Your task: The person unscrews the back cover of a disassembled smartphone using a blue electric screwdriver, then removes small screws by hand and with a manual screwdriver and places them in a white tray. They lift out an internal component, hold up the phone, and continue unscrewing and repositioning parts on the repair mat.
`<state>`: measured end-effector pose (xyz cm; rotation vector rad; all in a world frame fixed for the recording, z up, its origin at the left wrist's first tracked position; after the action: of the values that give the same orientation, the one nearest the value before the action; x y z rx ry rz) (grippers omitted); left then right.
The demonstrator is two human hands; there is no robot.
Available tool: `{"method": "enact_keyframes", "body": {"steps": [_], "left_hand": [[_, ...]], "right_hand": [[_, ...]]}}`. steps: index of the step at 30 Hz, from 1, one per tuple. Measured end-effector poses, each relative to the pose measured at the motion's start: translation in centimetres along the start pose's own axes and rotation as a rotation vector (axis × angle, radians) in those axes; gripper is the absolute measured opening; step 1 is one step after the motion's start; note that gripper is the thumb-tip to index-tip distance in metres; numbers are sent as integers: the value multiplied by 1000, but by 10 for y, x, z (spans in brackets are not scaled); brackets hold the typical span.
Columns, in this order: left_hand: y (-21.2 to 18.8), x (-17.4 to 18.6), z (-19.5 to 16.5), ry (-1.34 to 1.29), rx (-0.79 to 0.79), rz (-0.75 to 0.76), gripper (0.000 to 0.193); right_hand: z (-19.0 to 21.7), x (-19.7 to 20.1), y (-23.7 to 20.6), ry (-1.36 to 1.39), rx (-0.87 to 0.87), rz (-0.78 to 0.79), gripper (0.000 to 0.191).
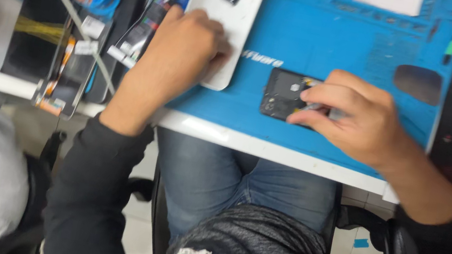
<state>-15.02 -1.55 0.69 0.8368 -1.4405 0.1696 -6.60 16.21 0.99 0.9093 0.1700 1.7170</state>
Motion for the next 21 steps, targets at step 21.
{"method": "enact_keyframes", "body": {"steps": [21], "left_hand": [[-16, -16, -63, -1124, 501, -312, 22]], "right_hand": [[-6, 2, -4, -29, -178, 34, 59]]}}
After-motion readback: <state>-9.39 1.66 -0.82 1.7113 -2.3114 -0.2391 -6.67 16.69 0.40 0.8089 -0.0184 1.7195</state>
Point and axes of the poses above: each hand's wrist, its own y-axis towards the middle knuckle, its own x-axis out of the back of the hand, z = x × y, the point moved 10 cm from there along y, towards the middle knuckle, and after that the axes turned 8 degrees about -z, right-handed, at the moved point
